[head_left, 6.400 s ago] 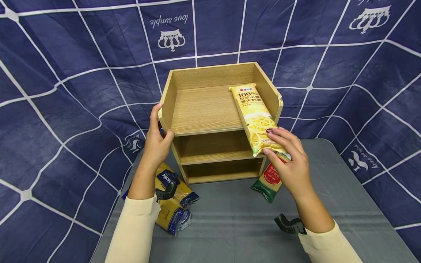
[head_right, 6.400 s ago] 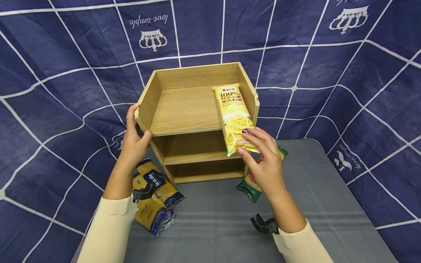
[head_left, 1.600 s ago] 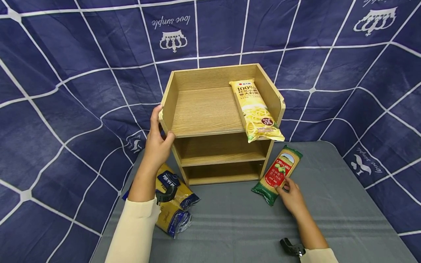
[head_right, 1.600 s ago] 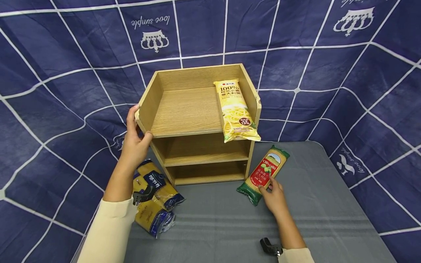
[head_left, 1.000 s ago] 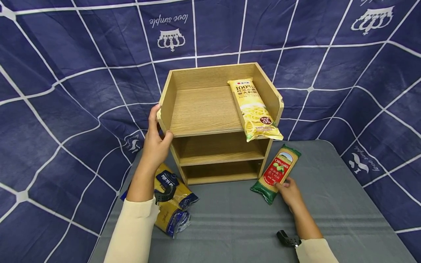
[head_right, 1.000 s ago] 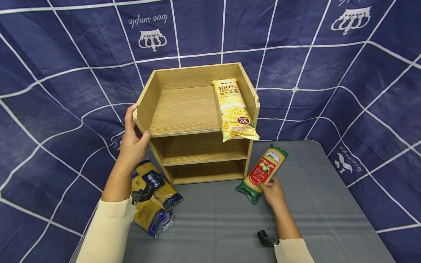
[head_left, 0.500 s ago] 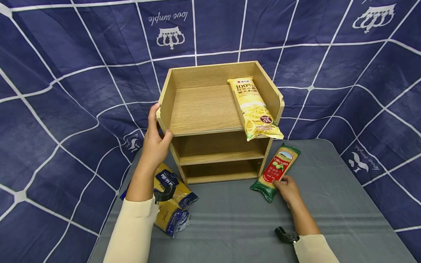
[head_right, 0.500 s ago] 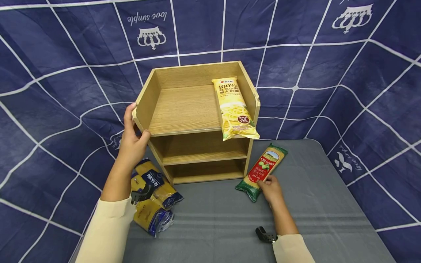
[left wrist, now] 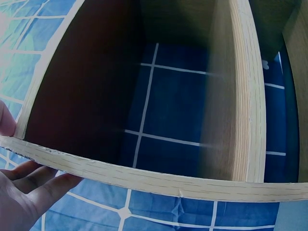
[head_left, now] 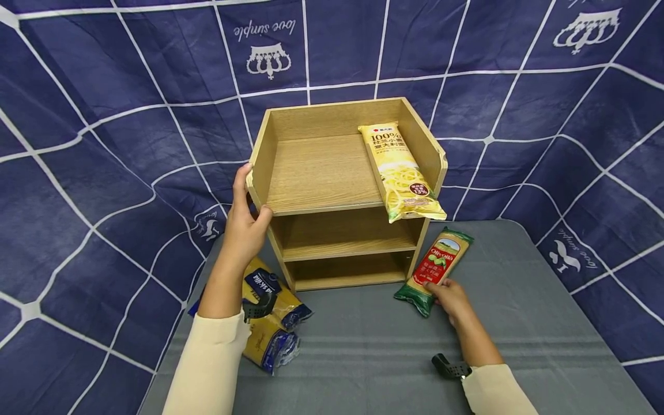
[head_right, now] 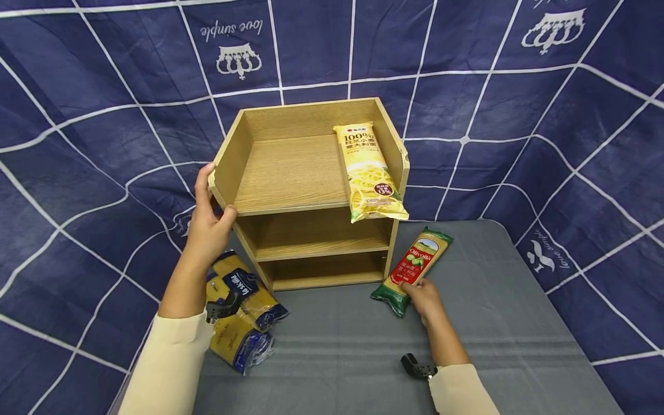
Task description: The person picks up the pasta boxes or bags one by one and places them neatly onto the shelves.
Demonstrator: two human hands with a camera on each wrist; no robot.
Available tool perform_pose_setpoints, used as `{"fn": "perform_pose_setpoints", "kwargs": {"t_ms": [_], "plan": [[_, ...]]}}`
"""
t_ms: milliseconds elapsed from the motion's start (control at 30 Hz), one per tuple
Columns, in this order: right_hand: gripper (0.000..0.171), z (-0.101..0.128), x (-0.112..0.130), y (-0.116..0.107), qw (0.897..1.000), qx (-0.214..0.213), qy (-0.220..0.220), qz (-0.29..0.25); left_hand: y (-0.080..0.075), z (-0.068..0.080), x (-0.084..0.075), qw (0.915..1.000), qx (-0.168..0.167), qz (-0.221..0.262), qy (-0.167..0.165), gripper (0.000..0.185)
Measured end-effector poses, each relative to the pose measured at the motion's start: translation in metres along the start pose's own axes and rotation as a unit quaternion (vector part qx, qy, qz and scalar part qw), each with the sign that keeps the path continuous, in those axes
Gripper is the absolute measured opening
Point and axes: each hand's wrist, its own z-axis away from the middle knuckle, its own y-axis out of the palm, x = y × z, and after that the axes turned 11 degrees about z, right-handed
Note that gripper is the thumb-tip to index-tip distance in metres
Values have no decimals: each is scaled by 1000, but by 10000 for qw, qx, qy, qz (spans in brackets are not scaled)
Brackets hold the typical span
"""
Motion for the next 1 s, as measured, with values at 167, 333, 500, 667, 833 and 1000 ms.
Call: {"fn": "perform_pose_setpoints", "kwargs": {"t_ms": [167, 333, 500, 667, 833, 1000], "plan": [[51, 2, 2, 5, 9997, 15, -191, -118, 0, 2, -5, 10000, -26, 51, -50, 83], [59, 6, 5, 9, 9995, -120, -288, -57, 1, 3, 2, 9999, -36, 46, -134, 84], [63, 4, 3, 15, 9991, -222, -346, 108, 1, 4, 4, 9999, -42, 24, -105, 84], [72, 4, 3, 15, 9988, -205, -335, 309, 1, 3, 3, 10000, -29, 37, -25, 84], [75, 4, 3, 15, 9985, -191, -331, 402, 2, 3, 1, 10000, -32, -2, -31, 84], [71, 1, 1, 15, 9986, -204, -390, 284, 1, 2, 0, 10000, -27, -23, -44, 84]]}}
